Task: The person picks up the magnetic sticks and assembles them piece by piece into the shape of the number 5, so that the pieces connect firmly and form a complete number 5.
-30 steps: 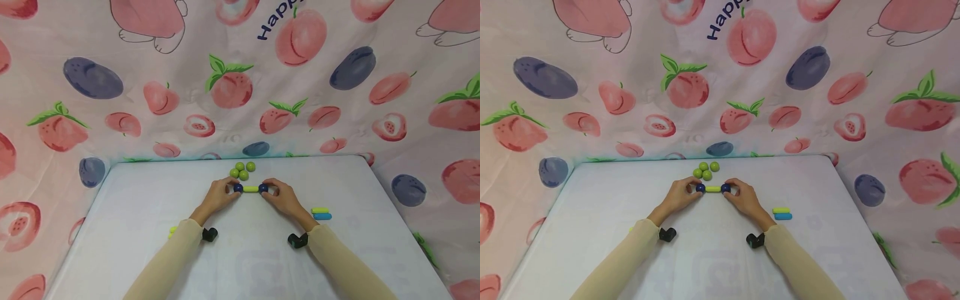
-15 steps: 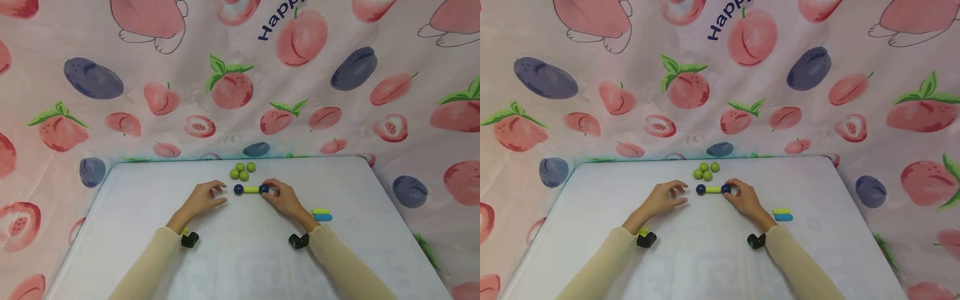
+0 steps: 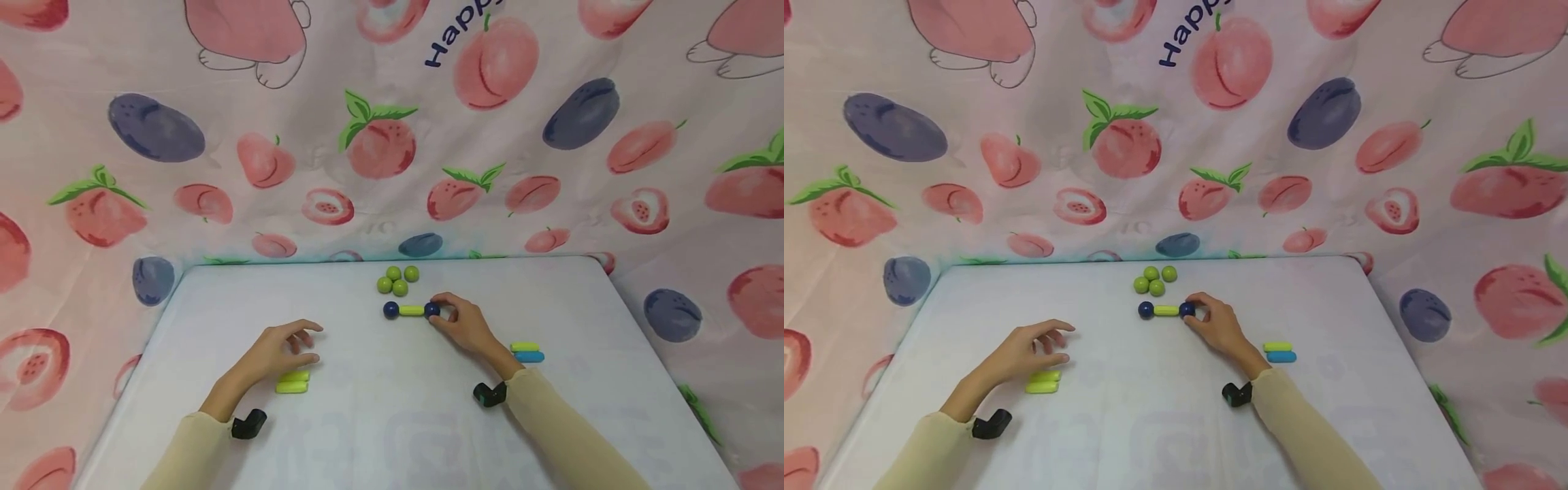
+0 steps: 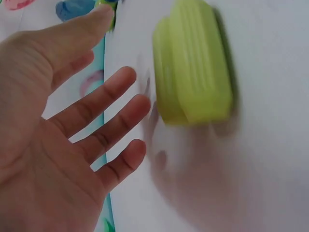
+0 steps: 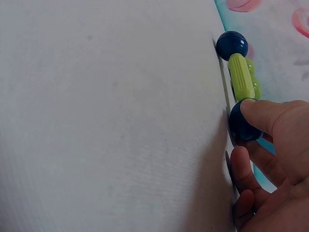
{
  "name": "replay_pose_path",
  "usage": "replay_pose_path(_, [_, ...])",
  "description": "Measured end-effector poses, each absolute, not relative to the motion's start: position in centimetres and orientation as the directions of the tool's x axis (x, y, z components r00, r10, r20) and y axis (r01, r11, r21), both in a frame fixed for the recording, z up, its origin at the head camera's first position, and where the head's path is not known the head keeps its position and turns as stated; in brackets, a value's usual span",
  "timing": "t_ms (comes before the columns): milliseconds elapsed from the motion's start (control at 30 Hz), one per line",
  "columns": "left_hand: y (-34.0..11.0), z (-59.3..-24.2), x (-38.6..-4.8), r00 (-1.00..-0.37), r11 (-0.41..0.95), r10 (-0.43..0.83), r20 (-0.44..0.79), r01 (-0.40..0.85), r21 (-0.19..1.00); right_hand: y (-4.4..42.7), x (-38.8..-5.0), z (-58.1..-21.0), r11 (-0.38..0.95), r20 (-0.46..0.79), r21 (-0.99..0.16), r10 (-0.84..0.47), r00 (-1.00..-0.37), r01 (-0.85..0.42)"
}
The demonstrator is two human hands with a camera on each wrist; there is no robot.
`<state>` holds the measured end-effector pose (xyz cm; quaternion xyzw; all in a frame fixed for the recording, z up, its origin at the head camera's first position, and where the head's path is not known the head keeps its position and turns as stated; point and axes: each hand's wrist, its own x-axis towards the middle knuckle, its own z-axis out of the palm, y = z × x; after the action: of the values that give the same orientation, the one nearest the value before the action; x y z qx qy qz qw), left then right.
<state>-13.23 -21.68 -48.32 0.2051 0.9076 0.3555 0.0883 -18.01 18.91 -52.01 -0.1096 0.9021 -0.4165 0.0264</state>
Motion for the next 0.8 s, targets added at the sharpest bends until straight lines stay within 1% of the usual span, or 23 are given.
replay_pose_path(200, [-23.7, -48.6, -11.7, -0.881, 0.644, 0.471, -0.032, 0.319, 0.696, 19.1, -18.0, -52.4, 0.633, 0.038, -0.756, -0.215, -0.976, -0.168])
replay_pose_path(367, [-24.5, -48.6, -11.1, -0.868, 0.637, 0.495, -0.033, 0.336, 0.693, 19.1, -18.0, -52.4, 0.642, 0.033, -0.749, -0.210, -0.977, -0.163])
replay_pose_path(800, [-24.4, -48.3, -11.5, -0.848, 0.642, 0.530, -0.022, 0.384, 0.664, 19.2, -18.2, -52.4, 0.637, 0.041, -0.750, -0.224, -0.974, -0.178])
